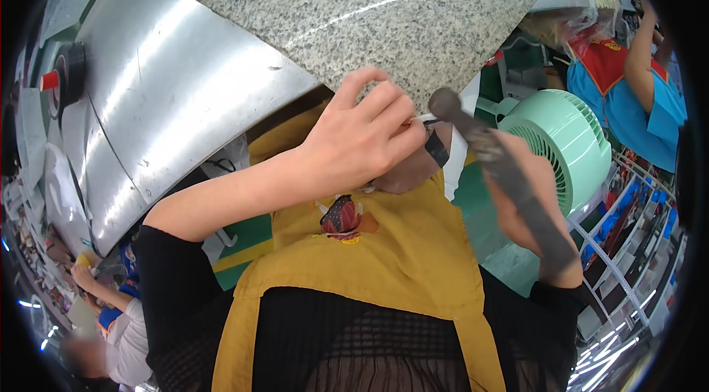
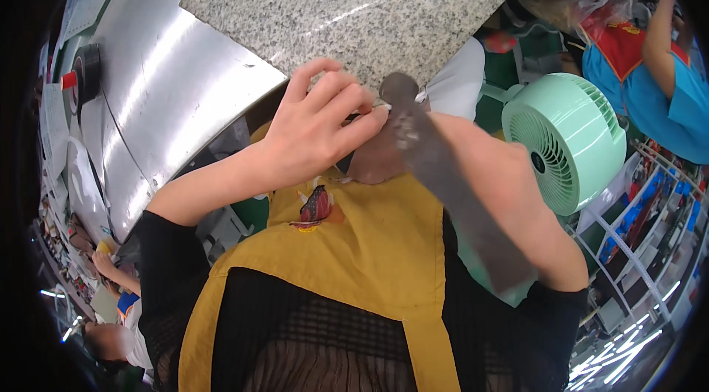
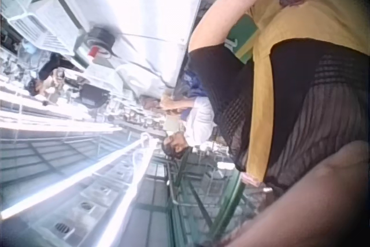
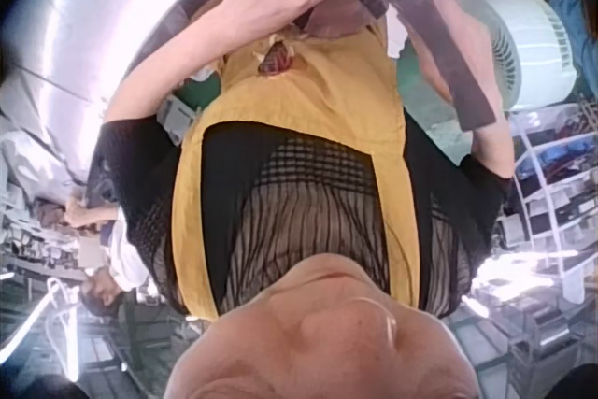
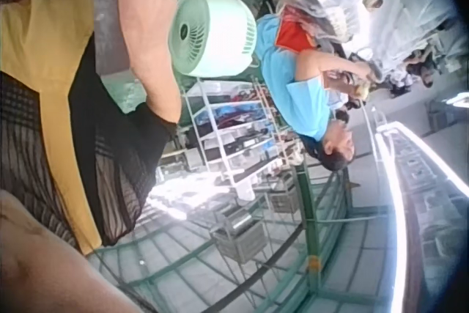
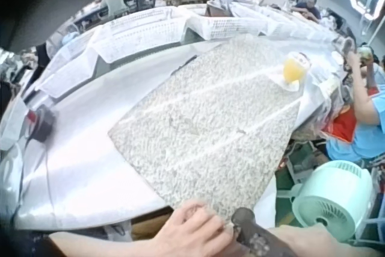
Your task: The person assembles sandals by applying glue to the sole and upper, then using a hammer to secure the components together. They repeat this process for multiple sandals, placing finished units into a white basket.
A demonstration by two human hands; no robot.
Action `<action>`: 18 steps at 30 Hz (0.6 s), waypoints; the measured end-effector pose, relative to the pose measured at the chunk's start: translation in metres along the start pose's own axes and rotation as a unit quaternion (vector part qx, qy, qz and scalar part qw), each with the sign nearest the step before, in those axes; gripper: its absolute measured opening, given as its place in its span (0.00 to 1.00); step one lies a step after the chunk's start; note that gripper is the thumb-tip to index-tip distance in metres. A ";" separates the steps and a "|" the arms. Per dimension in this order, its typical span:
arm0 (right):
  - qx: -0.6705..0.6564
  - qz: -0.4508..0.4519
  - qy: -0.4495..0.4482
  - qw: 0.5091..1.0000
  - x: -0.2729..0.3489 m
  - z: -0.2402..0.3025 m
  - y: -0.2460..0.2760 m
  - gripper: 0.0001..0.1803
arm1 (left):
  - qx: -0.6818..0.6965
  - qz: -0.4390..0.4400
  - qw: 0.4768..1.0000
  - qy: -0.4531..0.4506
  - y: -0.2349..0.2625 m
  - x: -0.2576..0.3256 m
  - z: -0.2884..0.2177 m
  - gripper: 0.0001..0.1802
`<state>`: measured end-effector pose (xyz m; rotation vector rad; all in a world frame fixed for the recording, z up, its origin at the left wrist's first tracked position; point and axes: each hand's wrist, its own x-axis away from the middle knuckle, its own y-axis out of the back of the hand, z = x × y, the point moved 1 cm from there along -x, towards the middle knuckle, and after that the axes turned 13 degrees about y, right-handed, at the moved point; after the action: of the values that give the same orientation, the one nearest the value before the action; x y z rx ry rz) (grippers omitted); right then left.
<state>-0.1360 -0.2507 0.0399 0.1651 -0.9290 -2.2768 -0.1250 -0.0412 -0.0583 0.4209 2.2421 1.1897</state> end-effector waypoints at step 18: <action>-0.024 0.047 0.030 0.998 -0.004 -0.008 -0.006 0.17 | 0.003 -0.012 1.000 -0.026 0.003 0.010 0.001 0.14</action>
<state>-0.1332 -0.2497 0.0291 0.1636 -0.8342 -2.1936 -0.1320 -0.0332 -0.0593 0.4204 2.2003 1.1469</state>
